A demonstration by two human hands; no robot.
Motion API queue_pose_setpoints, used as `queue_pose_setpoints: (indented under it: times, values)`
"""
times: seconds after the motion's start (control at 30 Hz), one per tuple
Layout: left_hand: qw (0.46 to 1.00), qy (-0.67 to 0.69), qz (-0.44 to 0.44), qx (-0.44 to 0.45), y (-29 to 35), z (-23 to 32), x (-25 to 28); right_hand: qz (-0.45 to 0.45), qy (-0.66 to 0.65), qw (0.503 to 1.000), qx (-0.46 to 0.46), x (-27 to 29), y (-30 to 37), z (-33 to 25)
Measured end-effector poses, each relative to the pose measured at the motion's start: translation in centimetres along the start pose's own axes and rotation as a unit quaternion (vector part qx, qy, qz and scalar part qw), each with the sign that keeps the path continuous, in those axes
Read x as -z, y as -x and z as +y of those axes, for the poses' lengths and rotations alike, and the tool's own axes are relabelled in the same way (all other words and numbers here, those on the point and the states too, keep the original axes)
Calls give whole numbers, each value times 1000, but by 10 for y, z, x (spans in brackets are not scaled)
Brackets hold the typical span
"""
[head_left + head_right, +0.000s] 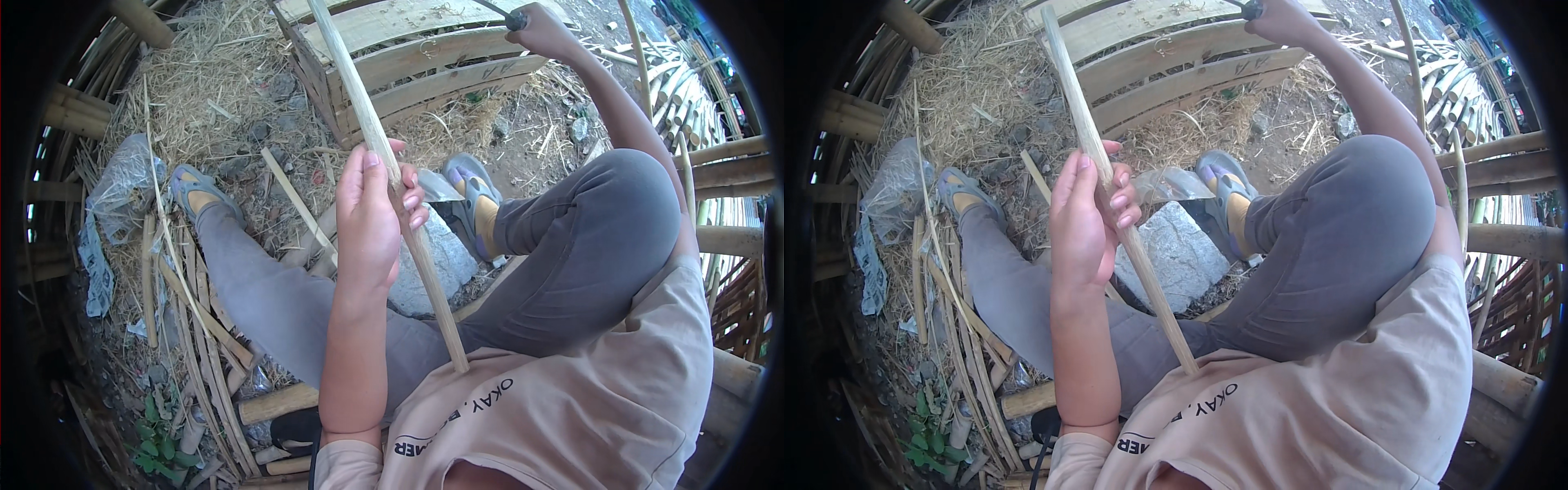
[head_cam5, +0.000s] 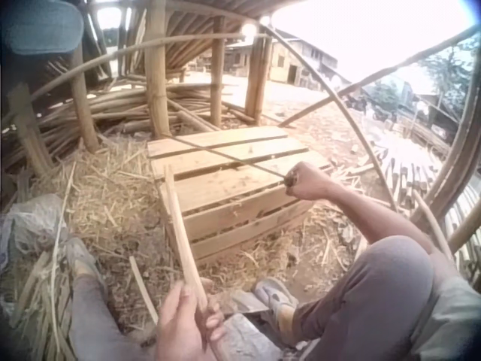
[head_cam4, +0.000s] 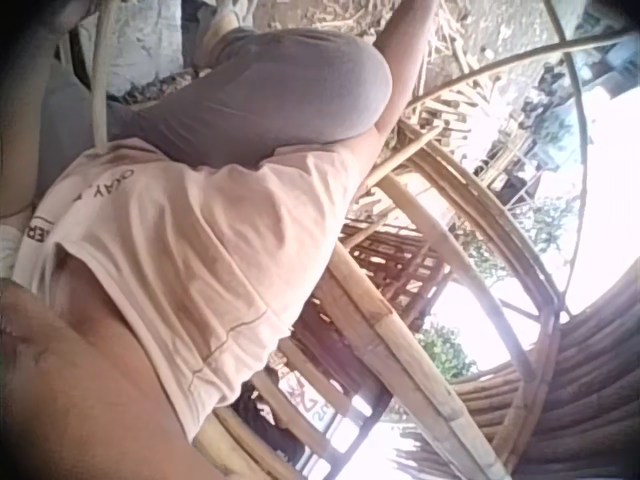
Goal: The person scrapes a wooden stick with a knife.
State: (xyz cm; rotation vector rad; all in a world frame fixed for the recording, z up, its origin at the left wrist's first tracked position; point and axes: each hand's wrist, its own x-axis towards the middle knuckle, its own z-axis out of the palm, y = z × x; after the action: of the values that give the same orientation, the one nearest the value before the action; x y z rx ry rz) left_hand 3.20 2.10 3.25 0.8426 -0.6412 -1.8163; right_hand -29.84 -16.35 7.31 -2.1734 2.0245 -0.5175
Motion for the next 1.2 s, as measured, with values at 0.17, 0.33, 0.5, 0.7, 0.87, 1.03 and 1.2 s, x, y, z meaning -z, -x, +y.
queue_pose_setpoints:
  times: [0.17,0.33,0.5,0.7,0.87,1.03,1.2]
  values:
    - [999,35,11,-36,-4,4,16,-29,-25,999,13,-7,4,-20]
    - [996,43,63,-50,-4,10,17,-47,-69,996,29,-10,8,-27]
    - [982,72,121,-127,-6,15,22,-52,-91,994,14,-14,14,-32]
    - [955,107,198,-195,-12,18,30,-60,-115,992,-3,-14,18,-27]
    - [935,123,252,-218,-14,19,38,-52,-109,993,-15,-14,19,-30]
    - [919,131,301,-219,-15,19,38,-53,-153,987,7,-18,20,-26]
    - [934,175,244,-194,-12,20,32,-61,-148,987,-5,-23,18,-16]
